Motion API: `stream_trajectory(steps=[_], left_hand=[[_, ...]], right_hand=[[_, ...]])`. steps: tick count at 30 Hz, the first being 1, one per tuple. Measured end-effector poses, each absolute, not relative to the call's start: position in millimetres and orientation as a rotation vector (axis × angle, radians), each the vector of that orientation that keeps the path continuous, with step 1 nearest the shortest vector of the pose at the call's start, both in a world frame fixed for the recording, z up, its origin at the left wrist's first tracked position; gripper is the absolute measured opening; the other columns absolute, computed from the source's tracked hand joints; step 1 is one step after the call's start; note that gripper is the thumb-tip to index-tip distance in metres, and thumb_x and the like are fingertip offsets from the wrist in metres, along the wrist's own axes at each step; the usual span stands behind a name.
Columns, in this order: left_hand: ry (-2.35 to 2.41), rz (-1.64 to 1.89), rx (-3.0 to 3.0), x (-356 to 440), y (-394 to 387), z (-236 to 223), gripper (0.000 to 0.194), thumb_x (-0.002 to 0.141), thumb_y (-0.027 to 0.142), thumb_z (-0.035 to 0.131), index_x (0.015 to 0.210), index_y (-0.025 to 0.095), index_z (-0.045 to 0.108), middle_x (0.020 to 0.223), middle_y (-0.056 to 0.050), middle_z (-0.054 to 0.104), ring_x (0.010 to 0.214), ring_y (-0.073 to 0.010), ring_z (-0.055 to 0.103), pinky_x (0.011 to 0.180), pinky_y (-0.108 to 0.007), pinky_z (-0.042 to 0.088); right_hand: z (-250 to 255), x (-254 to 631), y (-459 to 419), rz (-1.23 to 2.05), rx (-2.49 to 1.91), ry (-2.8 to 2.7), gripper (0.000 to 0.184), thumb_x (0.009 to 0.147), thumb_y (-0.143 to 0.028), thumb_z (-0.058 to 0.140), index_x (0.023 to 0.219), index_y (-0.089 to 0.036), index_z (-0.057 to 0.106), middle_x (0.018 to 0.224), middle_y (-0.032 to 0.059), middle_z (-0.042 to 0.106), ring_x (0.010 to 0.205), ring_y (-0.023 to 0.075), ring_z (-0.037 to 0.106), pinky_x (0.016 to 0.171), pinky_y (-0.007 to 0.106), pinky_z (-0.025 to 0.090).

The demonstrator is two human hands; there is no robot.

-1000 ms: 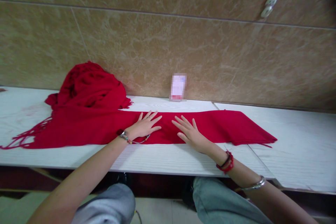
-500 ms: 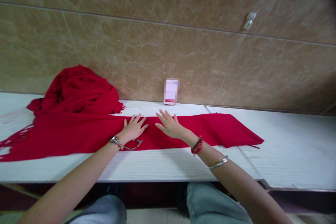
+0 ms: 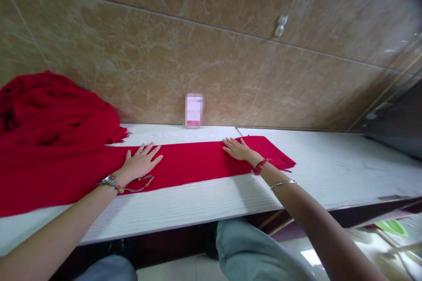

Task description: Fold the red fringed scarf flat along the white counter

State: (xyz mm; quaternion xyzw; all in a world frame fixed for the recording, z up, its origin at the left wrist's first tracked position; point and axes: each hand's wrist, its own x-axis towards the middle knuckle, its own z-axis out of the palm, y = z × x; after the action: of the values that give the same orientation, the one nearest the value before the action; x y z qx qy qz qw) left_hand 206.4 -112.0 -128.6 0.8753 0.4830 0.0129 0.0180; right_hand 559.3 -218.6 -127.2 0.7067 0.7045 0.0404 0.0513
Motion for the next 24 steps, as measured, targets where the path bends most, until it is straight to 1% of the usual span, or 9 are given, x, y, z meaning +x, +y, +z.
stream_trajectory(steps=[4,7,9,11,14,15,17,19,24], left_hand=[[1.499,0.022,2.735,206,-110,-130,0.056,0.086,0.047,0.016,0.138,0.025,0.020,0.146,-0.005,0.012,0.132,-0.0327,0.010,0.096,-0.065,0.014],[1.506,0.011,2.734,205,-108,-132,0.056,0.087,0.047,0.015,0.138,0.025,0.022,0.146,-0.006,0.012,0.132,-0.0334,0.011,0.096,-0.065,0.014],[1.508,0.019,2.744,205,-107,-132,0.056,0.087,0.047,0.015,0.138,0.025,0.023,0.146,-0.007,0.014,0.131,-0.0333,0.012,0.096,-0.064,0.014],[1.548,0.084,2.771,207,-108,-131,0.054,0.087,0.046,0.017,0.136,0.025,0.028,0.146,-0.008,0.016,0.132,-0.0320,0.014,0.097,-0.063,0.014],[1.536,0.289,2.870,216,-116,-128,0.052,0.088,0.042,0.019,0.134,0.022,0.031,0.146,-0.008,0.015,0.133,-0.0282,0.012,0.101,-0.056,0.014],[1.445,0.327,2.918,220,-120,-127,0.053,0.087,0.043,0.020,0.135,0.022,0.030,0.146,-0.007,0.012,0.133,-0.0271,0.011,0.102,-0.053,0.016],[1.171,0.252,2.991,228,-127,-127,0.058,0.086,0.050,0.024,0.137,0.023,0.025,0.147,-0.004,0.009,0.133,-0.0262,0.010,0.104,-0.046,0.018],[0.985,0.073,3.000,235,-131,-128,0.062,0.083,0.057,0.028,0.138,0.027,0.022,0.147,-0.002,0.011,0.133,-0.0261,0.009,0.105,-0.044,0.016],[0.999,-0.086,2.981,241,-132,-132,0.060,0.083,0.055,0.030,0.137,0.030,0.022,0.146,0.000,0.014,0.133,-0.0260,0.008,0.104,-0.046,0.011]], right_hand=[[-129,627,-234,0.005,2.344,1.960,0.041,0.091,-0.024,0.025,0.129,-0.026,0.040,0.143,0.0059,0.026,0.132,0.0258,0.016,0.098,0.061,0.019],[-127,664,-247,0.009,2.524,1.806,0.043,0.092,-0.025,0.020,0.130,-0.019,0.039,0.140,0.0138,0.029,0.130,0.0283,0.021,0.096,0.061,0.022],[-121,677,-252,0.046,2.643,1.715,0.048,0.092,-0.029,0.016,0.133,-0.011,0.033,0.138,0.0211,0.030,0.128,0.0315,0.024,0.094,0.062,0.024],[-114,677,-251,0.103,2.731,1.668,0.051,0.092,-0.031,0.014,0.136,-0.006,0.025,0.139,0.0237,0.026,0.129,0.0316,0.021,0.095,0.060,0.024],[-105,640,-244,0.173,2.724,1.819,0.051,0.092,-0.032,0.018,0.137,-0.009,0.020,0.143,0.0178,0.019,0.132,0.0250,0.014,0.101,0.049,0.025],[-104,619,-242,0.180,2.654,2.008,0.051,0.092,-0.032,0.021,0.137,-0.009,0.022,0.142,0.0179,0.023,0.131,0.0246,0.017,0.102,0.047,0.026],[-107,567,-240,0.173,2.388,2.404,0.054,0.091,-0.040,0.025,0.137,-0.011,0.024,0.141,0.0168,0.027,0.131,0.0252,0.020,0.102,0.047,0.025],[-113,518,-242,0.174,2.173,2.608,0.056,0.090,-0.045,0.025,0.137,-0.014,0.022,0.142,0.0148,0.025,0.131,0.0259,0.018,0.101,0.051,0.023],[-129,476,-255,0.175,1.862,2.608,0.050,0.093,-0.039,0.020,0.136,-0.015,0.026,0.143,0.0131,0.024,0.131,0.0240,0.017,0.101,0.051,0.025]])
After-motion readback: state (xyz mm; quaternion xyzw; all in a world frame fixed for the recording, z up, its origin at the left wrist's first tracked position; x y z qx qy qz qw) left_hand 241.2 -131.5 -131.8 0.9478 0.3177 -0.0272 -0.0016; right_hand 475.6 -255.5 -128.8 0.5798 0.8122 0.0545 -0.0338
